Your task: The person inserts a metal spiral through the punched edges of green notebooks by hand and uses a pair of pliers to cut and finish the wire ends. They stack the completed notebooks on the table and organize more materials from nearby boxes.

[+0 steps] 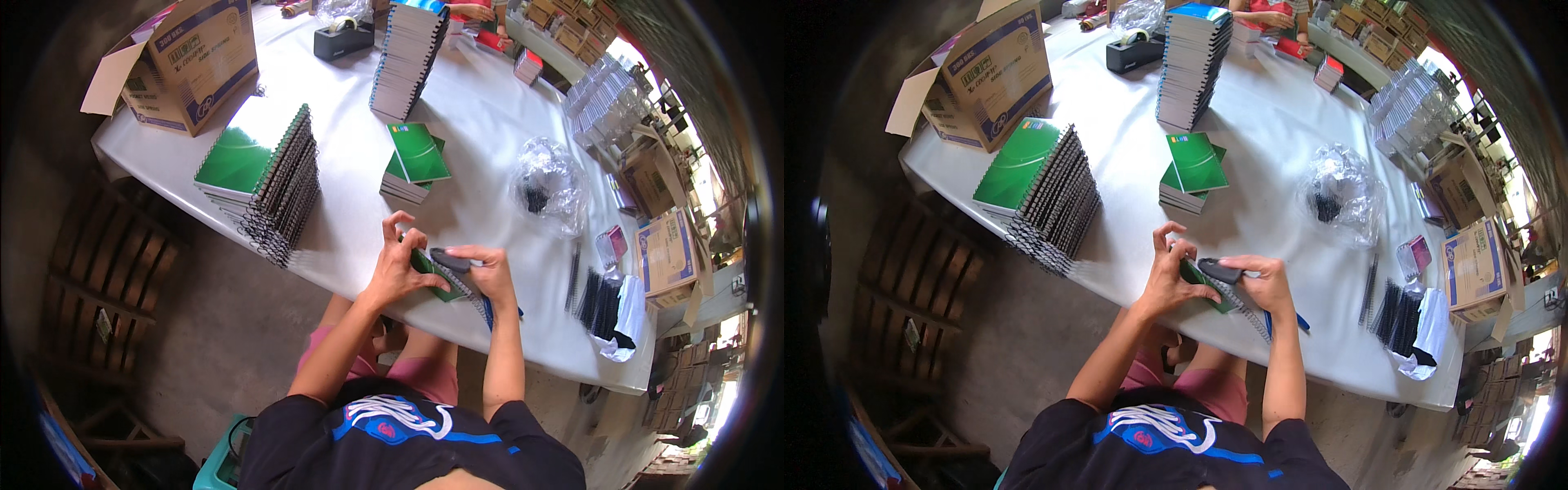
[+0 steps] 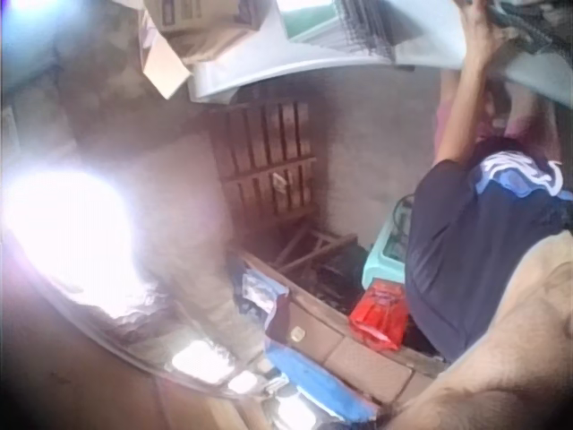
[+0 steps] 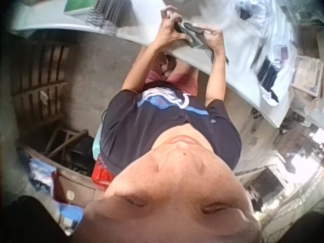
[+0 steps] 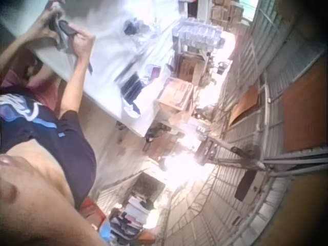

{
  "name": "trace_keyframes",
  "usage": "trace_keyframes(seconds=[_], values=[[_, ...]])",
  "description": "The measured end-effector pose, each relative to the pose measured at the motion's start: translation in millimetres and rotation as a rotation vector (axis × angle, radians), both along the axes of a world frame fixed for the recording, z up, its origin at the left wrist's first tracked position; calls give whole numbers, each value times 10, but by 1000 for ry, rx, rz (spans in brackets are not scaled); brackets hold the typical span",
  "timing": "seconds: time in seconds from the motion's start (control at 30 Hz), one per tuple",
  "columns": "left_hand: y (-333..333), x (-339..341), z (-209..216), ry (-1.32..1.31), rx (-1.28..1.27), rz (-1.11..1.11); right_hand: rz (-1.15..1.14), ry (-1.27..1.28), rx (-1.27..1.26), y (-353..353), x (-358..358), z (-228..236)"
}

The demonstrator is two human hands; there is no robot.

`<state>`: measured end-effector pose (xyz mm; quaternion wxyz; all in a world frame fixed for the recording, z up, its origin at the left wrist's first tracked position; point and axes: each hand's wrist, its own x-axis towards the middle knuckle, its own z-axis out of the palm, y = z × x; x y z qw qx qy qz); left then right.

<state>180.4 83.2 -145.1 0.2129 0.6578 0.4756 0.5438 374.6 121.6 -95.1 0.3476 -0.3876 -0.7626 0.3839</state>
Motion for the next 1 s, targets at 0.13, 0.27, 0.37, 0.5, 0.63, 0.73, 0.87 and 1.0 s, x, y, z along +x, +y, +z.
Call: trace_keyframes(seconds=[0.13,0.27,0.37,0.5,0.63,0.73,0.87,1.0], values=[[55,-11,41,-117,-36,-65,312,640,-233,-114,-37,187],[95,-2,-3,-141,60,-77,149,374,-122,59,-3,191],[108,-6,-14,-105,48,-75,175,212,-153,35,-97,127],[111,3,-28,-150,83,-108,179,313,-150,25,-156,121],[115,3,-78,-137,27,-100,41,229,-154,-45,-221,187],[124,7,-112,-210,-23,-125,249,185,-23,12,-289,273],[106,14,-27,-87,-77,-98,29,-7,-89,69,-266,235],[108,-71,-116,-87,-1,-108,-324,-221,59,81,145,233]])
